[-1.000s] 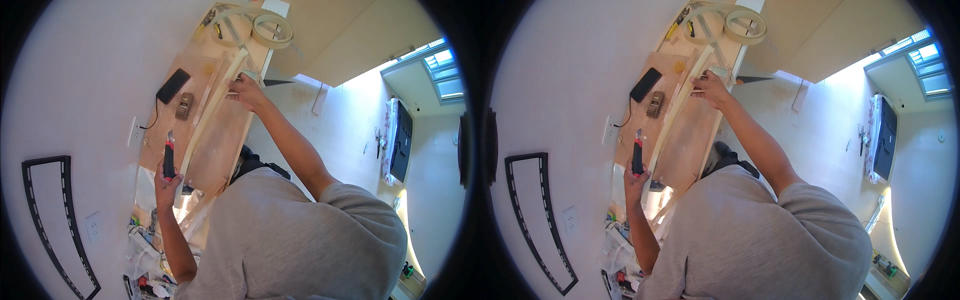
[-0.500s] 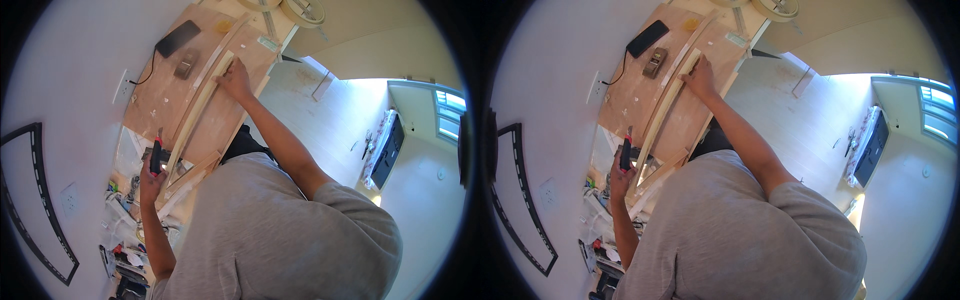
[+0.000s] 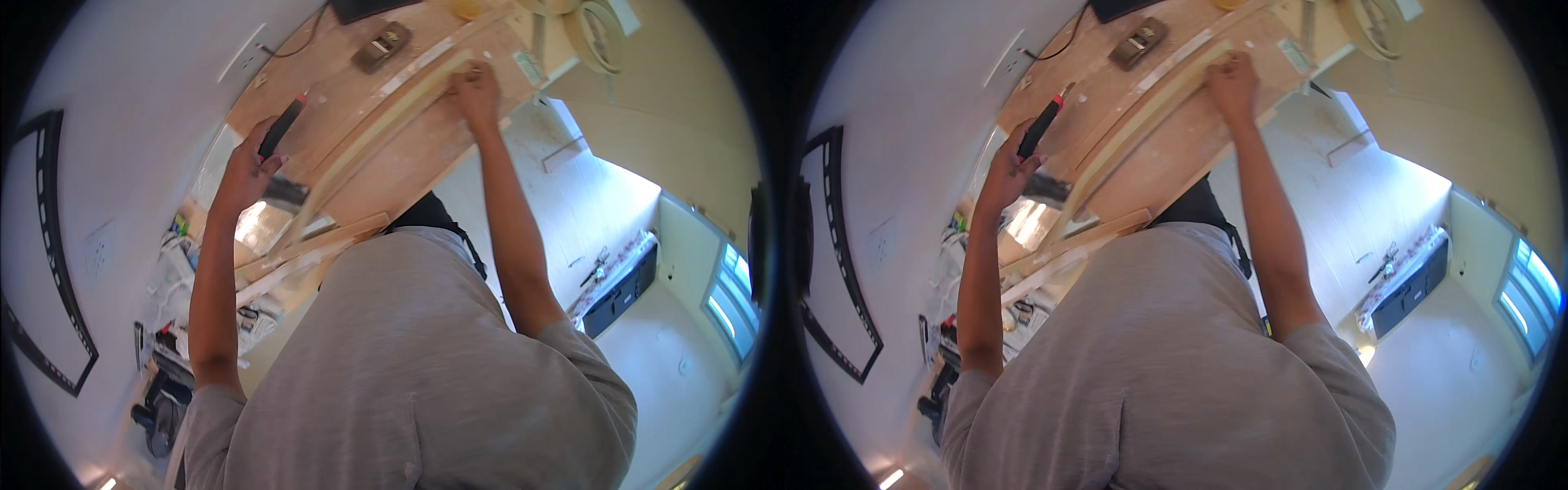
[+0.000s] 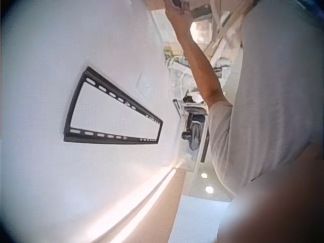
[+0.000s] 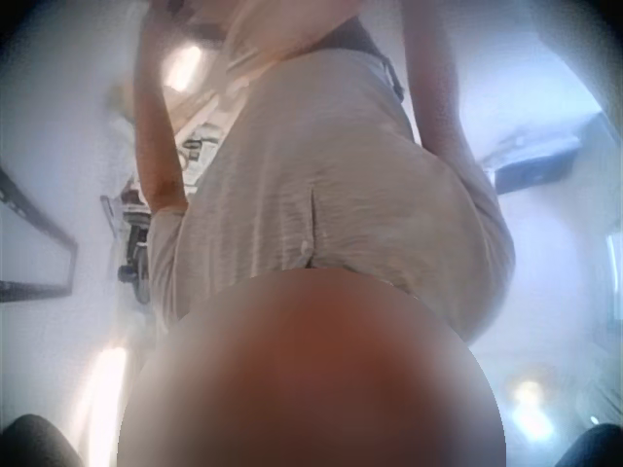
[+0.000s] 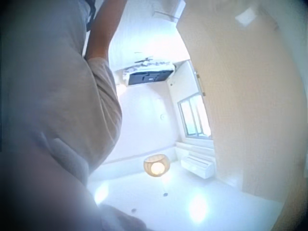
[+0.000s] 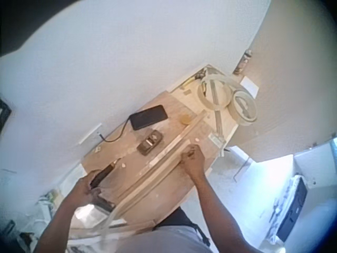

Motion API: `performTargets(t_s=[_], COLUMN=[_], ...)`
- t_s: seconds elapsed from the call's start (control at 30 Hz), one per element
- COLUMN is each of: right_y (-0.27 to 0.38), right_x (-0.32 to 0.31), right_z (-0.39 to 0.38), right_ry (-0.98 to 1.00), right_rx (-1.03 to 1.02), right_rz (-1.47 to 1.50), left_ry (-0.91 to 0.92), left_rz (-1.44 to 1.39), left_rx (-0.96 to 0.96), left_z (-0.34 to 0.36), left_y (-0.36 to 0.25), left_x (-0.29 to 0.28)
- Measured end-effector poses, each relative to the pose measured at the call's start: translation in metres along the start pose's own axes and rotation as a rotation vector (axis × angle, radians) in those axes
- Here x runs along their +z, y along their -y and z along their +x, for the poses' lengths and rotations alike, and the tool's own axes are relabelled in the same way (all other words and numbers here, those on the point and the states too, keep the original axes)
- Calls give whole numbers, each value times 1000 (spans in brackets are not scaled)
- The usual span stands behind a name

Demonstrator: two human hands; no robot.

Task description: The person uses a utility knife to trim a thin wooden strip on a workbench, then smooths the strip with a hand plane. The person repeatedly trims and planes the same strip, removing shavings and refining its edges.

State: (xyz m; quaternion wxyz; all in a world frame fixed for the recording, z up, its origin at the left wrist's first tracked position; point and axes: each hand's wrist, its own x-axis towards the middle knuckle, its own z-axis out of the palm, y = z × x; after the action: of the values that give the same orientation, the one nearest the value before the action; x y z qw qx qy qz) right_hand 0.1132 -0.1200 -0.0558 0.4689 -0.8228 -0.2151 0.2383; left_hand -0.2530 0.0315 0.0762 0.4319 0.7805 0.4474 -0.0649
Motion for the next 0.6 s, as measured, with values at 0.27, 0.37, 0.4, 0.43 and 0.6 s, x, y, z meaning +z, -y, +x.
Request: performTargets(t_s=[0.27, 0.37, 0.4, 0.43, 0.6], right_y=[-12, -11, -9, -7, -1], right_x=[-62, -55, -52, -49, -18], right_z=[17, 13, 11, 7, -25], right_ry=[20, 43, 36, 45, 51], right_rx=[284, 279, 275, 268, 293], right_rz=[303, 300, 301, 311, 338], left_ry=[-102, -289, -394, -496, -444], left_rz=[-172, -87, -131, -177, -529], left_rx=[154, 162, 146, 130, 7], left_z=[-71, -84, -86, -87, -87], left_y=[76, 95, 98, 99, 69], left_x=[69, 62, 58, 56, 55])
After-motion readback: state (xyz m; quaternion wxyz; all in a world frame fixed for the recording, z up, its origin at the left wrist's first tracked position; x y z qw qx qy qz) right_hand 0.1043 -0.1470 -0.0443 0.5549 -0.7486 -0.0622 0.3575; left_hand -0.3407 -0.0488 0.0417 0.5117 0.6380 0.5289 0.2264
